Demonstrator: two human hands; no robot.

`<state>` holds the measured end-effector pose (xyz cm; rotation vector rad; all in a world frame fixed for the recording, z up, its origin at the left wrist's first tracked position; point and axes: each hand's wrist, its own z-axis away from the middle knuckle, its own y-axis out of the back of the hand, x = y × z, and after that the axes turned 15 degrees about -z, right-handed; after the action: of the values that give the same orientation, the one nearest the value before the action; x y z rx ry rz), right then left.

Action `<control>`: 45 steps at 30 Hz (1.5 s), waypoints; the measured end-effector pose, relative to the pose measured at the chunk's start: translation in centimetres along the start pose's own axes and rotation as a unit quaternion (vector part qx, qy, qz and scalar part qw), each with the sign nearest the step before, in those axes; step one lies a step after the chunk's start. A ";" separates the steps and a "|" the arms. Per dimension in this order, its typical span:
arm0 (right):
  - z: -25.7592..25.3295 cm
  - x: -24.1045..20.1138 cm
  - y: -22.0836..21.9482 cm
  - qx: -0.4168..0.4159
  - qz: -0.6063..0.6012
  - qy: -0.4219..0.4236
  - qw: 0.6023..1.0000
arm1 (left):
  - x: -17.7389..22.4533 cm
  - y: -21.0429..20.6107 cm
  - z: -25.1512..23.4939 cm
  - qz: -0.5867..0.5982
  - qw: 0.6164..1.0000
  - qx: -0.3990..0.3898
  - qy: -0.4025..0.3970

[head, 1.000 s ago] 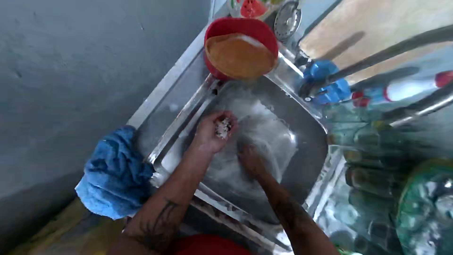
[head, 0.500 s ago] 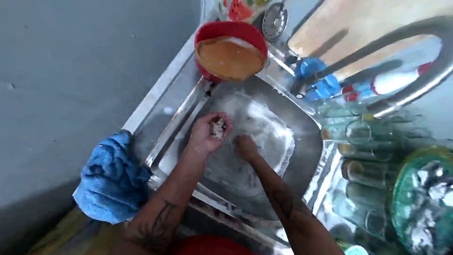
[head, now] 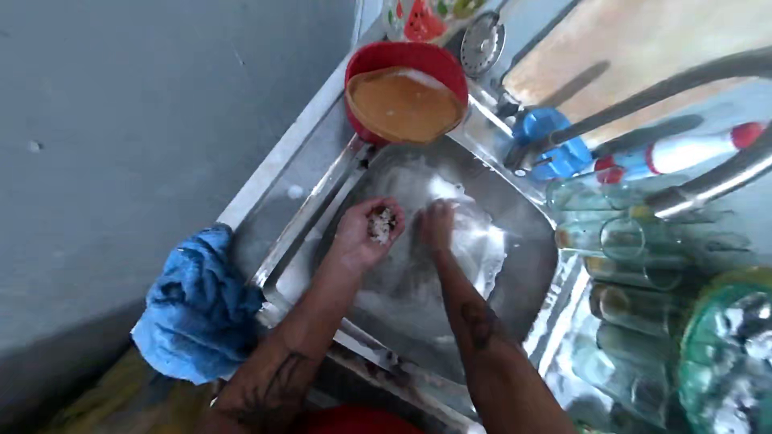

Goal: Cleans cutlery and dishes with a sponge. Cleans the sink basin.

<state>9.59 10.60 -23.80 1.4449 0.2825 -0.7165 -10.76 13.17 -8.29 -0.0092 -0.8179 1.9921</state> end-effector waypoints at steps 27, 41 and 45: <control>5.8 1.6 -1.1 0.002 -0.034 -0.029 0.999 | -0.5 -0.1 0.2 -0.026 1.000 0.006 0.007; 11.9 -2.7 -3.6 -0.192 0.058 0.238 0.950 | -0.1 0.4 0.0 -0.009 1.000 -0.018 -0.009; 8.7 -0.9 -0.2 -0.170 0.072 0.090 0.979 | 0.3 0.4 0.0 0.001 1.000 -0.016 -0.005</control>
<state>6.71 2.52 -22.21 1.1887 0.4159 -0.3965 -11.25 13.28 -8.45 -0.0190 -0.8557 1.9816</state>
